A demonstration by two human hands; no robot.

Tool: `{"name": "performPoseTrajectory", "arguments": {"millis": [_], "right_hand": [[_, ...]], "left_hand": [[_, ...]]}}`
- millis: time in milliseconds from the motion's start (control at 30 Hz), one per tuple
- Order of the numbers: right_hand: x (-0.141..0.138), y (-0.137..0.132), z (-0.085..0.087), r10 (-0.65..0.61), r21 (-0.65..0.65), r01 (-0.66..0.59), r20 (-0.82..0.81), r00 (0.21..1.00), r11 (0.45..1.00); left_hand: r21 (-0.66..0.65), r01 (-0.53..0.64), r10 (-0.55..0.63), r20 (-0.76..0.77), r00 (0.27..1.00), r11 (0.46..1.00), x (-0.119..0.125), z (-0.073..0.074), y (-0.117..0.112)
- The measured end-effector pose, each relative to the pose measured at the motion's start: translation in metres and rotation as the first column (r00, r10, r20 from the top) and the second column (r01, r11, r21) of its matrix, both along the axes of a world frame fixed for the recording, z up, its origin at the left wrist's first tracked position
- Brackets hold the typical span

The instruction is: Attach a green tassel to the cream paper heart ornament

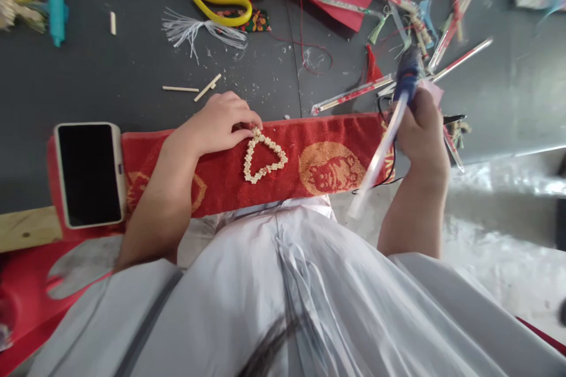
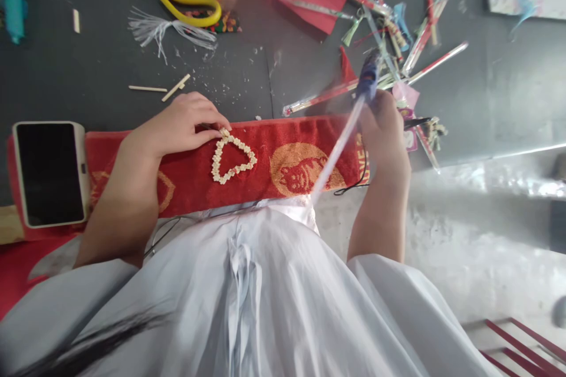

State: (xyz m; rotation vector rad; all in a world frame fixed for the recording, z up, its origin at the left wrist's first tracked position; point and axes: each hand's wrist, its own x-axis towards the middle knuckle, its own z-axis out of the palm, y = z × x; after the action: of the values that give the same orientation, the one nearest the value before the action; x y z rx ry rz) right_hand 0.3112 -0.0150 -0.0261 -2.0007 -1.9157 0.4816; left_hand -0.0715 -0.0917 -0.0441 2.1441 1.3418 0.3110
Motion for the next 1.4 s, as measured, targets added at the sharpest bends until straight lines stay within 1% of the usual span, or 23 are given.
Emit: {"name": "performPoseTrajectory", "arguments": {"millis": [33,67,100,133,233,300,333,400,467,533,633,667,733,833,933,1033,1200,1400], "right_hand": [[0.0,0.0,-0.002,-0.028,-0.027,0.023,-0.2,0.979,0.999],[-0.001,-0.002,-0.003,-0.065,-0.063,0.044,-0.371,0.926,0.997],[-0.003,-0.004,-0.004,-0.087,-0.096,0.046,-0.49,0.868,0.994],[-0.006,-0.007,-0.005,-0.078,-0.103,0.026,-0.542,0.837,0.994],[-0.019,-0.021,-0.001,0.001,-0.107,-0.084,-0.612,0.791,0.991],[-0.028,-0.032,0.003,0.027,-0.15,-0.168,-0.662,0.749,0.974],[-0.032,-0.037,0.006,0.022,-0.184,-0.194,-0.669,0.743,0.964],[-0.038,-0.047,0.01,0.033,-0.257,-0.264,-0.655,0.755,0.93],[-0.043,-0.053,0.012,0.083,-0.295,-0.339,-0.633,0.77,0.893],[-0.048,-0.059,0.012,0.155,-0.299,-0.416,-0.622,0.768,0.859],[-0.056,-0.066,0.009,0.245,-0.317,-0.527,-0.623,0.743,0.789],[-0.058,-0.068,0.008,0.27,-0.323,-0.556,-0.623,0.734,0.766],[-0.063,-0.071,0.006,0.317,-0.318,-0.591,-0.611,0.726,0.741],[-0.069,-0.074,0.002,0.385,-0.299,-0.618,-0.568,0.728,0.727],[-0.073,-0.075,-0.002,0.427,-0.282,-0.641,-0.549,0.718,0.714],[-0.074,-0.075,-0.005,0.451,-0.25,-0.649,-0.542,0.709,0.719],[-0.072,-0.074,-0.006,0.457,-0.273,-0.655,-0.531,0.713,0.705],[-0.071,-0.077,-0.006,0.401,-0.289,-0.634,-0.572,0.715,0.718]], "left_hand": [[-0.001,0.003,-0.003,-0.005,1.0,1.0,0.0,0.0,0.0],[-0.002,0.007,-0.007,-0.012,1.0,1.0,0.0,0.001,0.0],[-0.003,0.01,-0.01,-0.019,1.0,1.0,0.0,0.001,0.001],[-0.004,0.011,-0.011,-0.023,1.0,1.0,0.0,0.001,0.001],[-0.005,0.007,-0.007,-0.017,1.0,1.0,0.001,0.001,0.0],[-0.002,0.002,-0.002,-0.001,1.0,1.0,0.001,0.0,0.0],[0.0,-0.002,0.002,0.008,1.0,1.0,0.001,0.0,0.0],[0.006,-0.017,0.016,0.029,0.999,1.0,0.001,-0.002,-0.001],[0.006,-0.027,0.027,0.05,0.998,1.0,0.001,-0.002,-0.001],[0.004,-0.03,0.03,0.069,0.997,1.0,0.001,-0.003,-0.001],[-0.005,-0.031,0.031,0.092,0.995,1.0,0.001,-0.003,-0.001],[-0.01,-0.033,0.034,0.099,0.994,0.999,0.001,-0.003,-0.001],[-0.024,-0.037,0.039,0.108,0.993,0.999,0.001,-0.004,-0.001],[-0.025,-0.048,0.05,0.116,0.992,0.999,0.001,-0.006,-0.002],[-0.009,-0.056,0.057,0.128,0.99,0.998,0.001,-0.008,-0.003],[-0.007,-0.054,0.055,0.132,0.99,0.999,0.001,-0.008,-0.004],[-0.004,-0.045,0.046,0.109,0.993,0.999,0.002,-0.004,-0.005],[0.029,-0.043,0.04,0.087,0.995,0.999,0.001,-0.002,-0.007]]}}
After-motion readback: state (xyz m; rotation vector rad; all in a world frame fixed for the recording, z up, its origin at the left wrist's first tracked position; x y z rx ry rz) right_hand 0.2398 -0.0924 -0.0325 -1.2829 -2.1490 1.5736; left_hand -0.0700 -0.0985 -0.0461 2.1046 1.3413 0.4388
